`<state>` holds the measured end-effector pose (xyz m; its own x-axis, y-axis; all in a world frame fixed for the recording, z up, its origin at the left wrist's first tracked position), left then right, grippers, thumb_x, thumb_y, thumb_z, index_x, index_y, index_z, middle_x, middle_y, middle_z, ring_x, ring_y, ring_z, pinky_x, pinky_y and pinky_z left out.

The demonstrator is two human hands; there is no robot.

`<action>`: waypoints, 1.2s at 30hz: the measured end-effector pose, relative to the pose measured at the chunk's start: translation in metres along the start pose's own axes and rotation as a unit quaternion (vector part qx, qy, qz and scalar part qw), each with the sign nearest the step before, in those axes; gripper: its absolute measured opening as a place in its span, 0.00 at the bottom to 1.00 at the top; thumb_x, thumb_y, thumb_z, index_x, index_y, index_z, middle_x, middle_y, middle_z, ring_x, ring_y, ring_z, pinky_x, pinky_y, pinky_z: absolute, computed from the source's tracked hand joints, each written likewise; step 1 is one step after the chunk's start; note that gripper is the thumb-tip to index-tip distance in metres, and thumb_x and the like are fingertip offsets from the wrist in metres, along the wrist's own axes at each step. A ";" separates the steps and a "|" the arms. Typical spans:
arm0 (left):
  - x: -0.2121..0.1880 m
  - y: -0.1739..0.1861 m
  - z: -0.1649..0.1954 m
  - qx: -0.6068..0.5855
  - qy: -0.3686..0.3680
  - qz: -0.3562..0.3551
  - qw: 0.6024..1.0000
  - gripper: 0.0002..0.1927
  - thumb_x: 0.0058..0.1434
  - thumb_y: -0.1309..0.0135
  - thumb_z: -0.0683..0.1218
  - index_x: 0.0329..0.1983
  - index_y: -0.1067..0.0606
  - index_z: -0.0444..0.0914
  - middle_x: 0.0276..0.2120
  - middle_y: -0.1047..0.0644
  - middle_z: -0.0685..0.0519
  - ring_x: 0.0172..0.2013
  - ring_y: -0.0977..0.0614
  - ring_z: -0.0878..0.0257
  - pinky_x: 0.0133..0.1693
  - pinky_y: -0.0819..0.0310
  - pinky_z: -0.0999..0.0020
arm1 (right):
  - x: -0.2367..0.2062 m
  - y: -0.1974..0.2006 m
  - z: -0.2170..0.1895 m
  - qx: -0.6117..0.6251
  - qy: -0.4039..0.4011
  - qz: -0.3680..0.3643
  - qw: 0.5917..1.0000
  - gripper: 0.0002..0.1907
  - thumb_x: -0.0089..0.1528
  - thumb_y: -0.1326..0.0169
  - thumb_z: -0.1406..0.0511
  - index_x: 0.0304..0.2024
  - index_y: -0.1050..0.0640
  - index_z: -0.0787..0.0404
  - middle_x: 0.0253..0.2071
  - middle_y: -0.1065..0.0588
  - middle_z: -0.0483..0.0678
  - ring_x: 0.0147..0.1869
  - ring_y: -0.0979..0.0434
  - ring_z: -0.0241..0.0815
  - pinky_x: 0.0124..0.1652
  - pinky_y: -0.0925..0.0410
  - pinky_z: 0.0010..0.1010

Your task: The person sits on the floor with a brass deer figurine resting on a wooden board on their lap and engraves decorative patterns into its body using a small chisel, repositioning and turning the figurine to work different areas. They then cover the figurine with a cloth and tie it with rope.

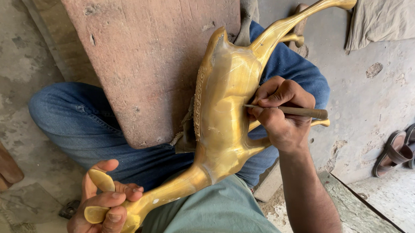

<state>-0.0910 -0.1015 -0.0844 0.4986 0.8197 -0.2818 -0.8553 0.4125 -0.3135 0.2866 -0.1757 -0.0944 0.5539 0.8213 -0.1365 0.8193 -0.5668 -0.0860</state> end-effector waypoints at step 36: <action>0.003 0.016 -0.017 0.041 -0.071 -0.065 0.995 0.11 0.73 0.45 0.44 0.57 0.23 0.42 0.48 0.21 0.40 0.42 0.14 0.61 0.62 0.24 0.51 | -0.044 -0.015 -0.007 -0.068 -0.040 0.087 0.993 0.08 0.58 0.48 0.77 0.30 0.33 0.65 0.37 0.25 0.55 0.35 0.25 0.34 0.36 0.27 0.26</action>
<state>-0.1007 -0.0991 -0.1062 0.5865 0.8023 -0.1112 -0.7959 0.5452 -0.2633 0.2508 -0.2029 -0.0801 0.6793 0.7013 -0.2162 0.7282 -0.6807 0.0796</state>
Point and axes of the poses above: each hand's wrist, its own x-axis towards the middle knuckle, its own y-axis out of the back of the hand, z = x × y, the point moved 4 cm from there along x, towards the middle knuckle
